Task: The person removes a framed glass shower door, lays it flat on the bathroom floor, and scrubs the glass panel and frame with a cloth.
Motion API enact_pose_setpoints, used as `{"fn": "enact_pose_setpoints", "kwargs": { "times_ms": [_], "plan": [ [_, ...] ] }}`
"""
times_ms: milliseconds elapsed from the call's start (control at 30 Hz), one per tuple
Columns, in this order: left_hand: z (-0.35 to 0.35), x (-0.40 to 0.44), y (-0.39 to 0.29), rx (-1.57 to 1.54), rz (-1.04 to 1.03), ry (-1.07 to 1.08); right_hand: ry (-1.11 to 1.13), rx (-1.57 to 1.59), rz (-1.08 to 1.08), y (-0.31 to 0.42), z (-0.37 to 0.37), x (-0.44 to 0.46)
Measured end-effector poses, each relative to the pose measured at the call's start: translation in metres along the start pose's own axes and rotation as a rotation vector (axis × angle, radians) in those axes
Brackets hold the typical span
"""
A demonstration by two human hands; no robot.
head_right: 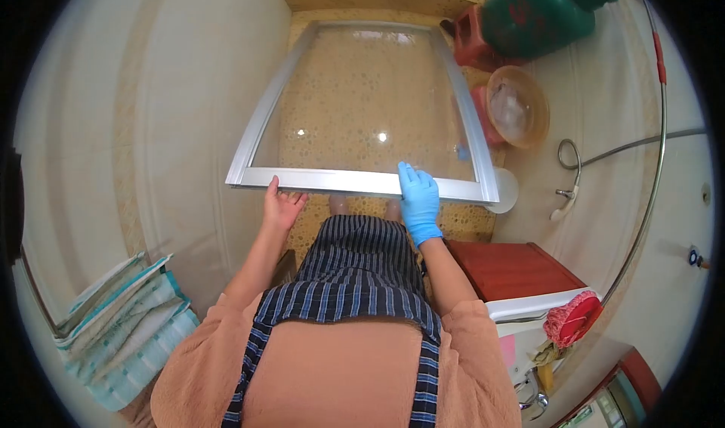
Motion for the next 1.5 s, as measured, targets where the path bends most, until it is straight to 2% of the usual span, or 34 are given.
{"fn": "enact_pose_setpoints", "kwargs": {
  "times_ms": [33,67,133,233,300,333,367,433,467,533,567,633,767,833,867,967,1067,1100,1200,1267,1367,1467,1500],
  "plan": [
    [0.013,0.017,0.004,-0.072,0.082,-0.133,0.014,0.016,0.038,0.004,-0.004,-0.004],
    [0.02,0.025,0.009,-0.074,0.08,-0.129,0.026,0.033,0.078,0.006,-0.009,-0.009],
    [0.033,0.038,0.018,-0.044,0.117,-0.334,0.066,-0.006,0.108,-0.001,-0.017,-0.016],
    [0.052,0.054,0.026,-0.04,0.16,-0.433,0.184,0.086,0.207,-0.009,0.004,-0.01],
    [0.062,0.063,0.026,-0.04,0.181,-0.476,0.128,0.226,0.051,-0.041,0.012,0.005],
    [0.067,0.068,0.023,-0.042,0.175,-0.473,0.028,0.305,-0.102,-0.071,0.0,0.007],
    [0.071,0.07,0.023,-0.039,0.175,-0.479,0.021,0.327,-0.306,-0.094,0.006,0.01],
    [0.065,0.067,0.022,-0.014,0.156,-0.53,-0.063,0.231,-0.501,-0.172,-0.029,-0.006],
    [0.06,0.066,0.016,-0.03,0.145,-0.555,-0.058,0.218,-0.49,-0.19,-0.018,-0.003],
    [0.066,0.072,0.017,0.005,0.117,-0.571,0.356,0.398,-0.915,-0.222,-0.037,-0.019],
    [0.07,0.076,0.016,0.013,0.105,-0.549,0.368,0.403,-0.912,-0.226,-0.04,-0.021],
    [0.077,0.079,0.016,0.032,0.096,-0.518,0.632,0.981,-1.158,-0.227,-0.051,-0.035],
    [0.083,0.078,0.016,0.179,0.138,-0.47,0.66,0.961,-1.127,-0.219,-0.055,-0.03],
    [0.084,0.082,0.02,0.205,0.136,-0.464,0.735,0.758,-1.006,-0.219,-0.069,-0.027],
    [0.091,0.088,0.024,0.209,0.15,-0.475,0.749,0.75,-1.017,-0.217,-0.072,-0.028],
    [0.114,0.11,0.035,0.023,0.133,-0.473,0.669,0.784,-0.991,-0.205,-0.08,-0.029],
    [0.116,0.128,0.037,0.05,0.107,-0.452,0.651,0.753,-1.014,-0.201,-0.096,-0.025],
    [0.119,0.133,0.036,0.043,0.107,-0.454,0.642,0.827,-1.066,-0.196,-0.1,-0.026],
    [0.121,0.135,0.033,0.032,0.112,-0.464,0.69,0.786,-1.151,-0.187,-0.111,-0.029],
    [0.119,0.145,0.033,0.035,0.109,-0.458,0.704,0.776,-1.125,-0.204,-0.152,-0.043],
    [0.13,0.167,0.039,-0.018,0.062,-0.461,0.616,0.777,-1.132,-0.198,-0.172,-0.057],
    [0.142,0.188,0.05,0.014,0.049,-0.469,0.666,0.761,-1.145,-0.2,-0.185,-0.063],
    [0.148,0.194,0.054,0.013,0.037,-0.468,0.623,0.883,-1.163,-0.198,-0.19,-0.067]
  ]
}}
Point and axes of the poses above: each hand's wrist, its own x-axis towards the middle knuckle, its own z-axis out of the back of the hand, y = z × x, the point moved 2 cm from there along x, towards the middle knuckle, and after that the axes turned 6 degrees about -z, right-handed, at the moved point
